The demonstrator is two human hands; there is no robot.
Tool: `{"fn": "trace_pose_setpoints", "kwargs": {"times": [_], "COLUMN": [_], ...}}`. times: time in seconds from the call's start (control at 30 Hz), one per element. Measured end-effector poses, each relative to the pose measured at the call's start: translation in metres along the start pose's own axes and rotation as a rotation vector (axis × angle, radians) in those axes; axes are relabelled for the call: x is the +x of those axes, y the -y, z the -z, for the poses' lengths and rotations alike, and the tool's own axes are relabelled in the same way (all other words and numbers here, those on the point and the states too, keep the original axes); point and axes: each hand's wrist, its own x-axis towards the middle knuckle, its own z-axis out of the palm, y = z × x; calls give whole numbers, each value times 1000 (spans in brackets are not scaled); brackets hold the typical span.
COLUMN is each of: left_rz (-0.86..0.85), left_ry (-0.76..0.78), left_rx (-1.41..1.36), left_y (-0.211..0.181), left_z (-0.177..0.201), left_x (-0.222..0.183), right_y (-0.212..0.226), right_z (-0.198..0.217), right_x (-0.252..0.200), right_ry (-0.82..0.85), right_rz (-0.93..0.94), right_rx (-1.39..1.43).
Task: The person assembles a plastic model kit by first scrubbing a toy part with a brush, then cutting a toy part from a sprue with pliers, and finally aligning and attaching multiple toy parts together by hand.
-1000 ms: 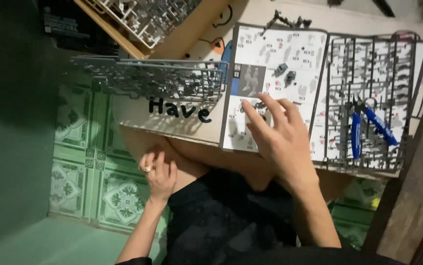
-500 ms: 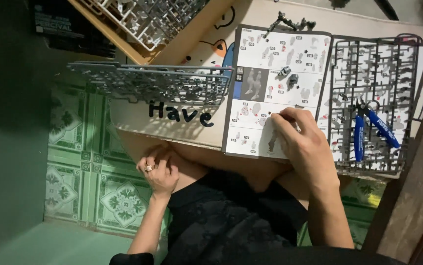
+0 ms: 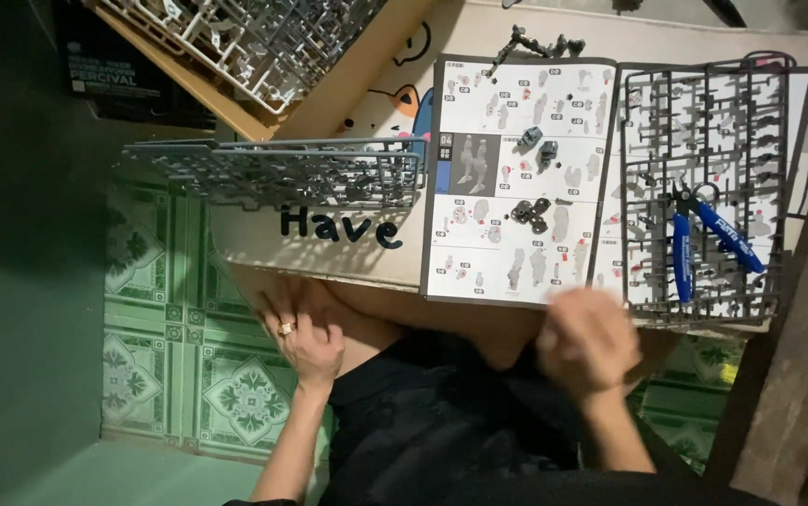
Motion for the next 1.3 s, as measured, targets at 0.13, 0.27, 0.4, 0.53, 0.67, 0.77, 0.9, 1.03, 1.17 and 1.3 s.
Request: {"fn": "trace_pose_setpoints", "kwargs": {"times": [0.13, 0.27, 0.4, 0.53, 0.67, 0.77, 0.9, 1.03, 1.17, 1.3], "left_rz": [-101, -276, -536, -659, -659, -593, -604, -613, -610, -569], "left_ry": [144, 257, 335, 437, 343, 310, 222, 220, 199, 244], "left_rx": [38, 56, 8, 12, 4, -33, -85, -79, -66, -48], "left_y": [7, 16, 29, 39, 41, 41, 43, 43, 42, 40], "left_z": [13, 22, 34, 35, 17, 10, 8, 9, 9, 9], "left_x": [-9, -16, -12, -11, -19, -21, -19, -23, -21, -24], "right_y": [11, -10, -36, -46, -60, -68, -65, -69, -68, -68], "right_z": [-14, -6, 30, 37, 29, 22, 26, 24, 23, 22], "right_x": [-75, -159, -219, -256, -278, -281, -284, -288, -285, -270], "right_ry": [164, 291, 392, 448, 413, 358, 307, 308, 286, 269], "right_rz": [-95, -341, -440, -368, -407, -409, -399, -409, -407, -419], "right_rx": [117, -225, -493, -496, -442, -418, -387, -391, -409, -417]}}
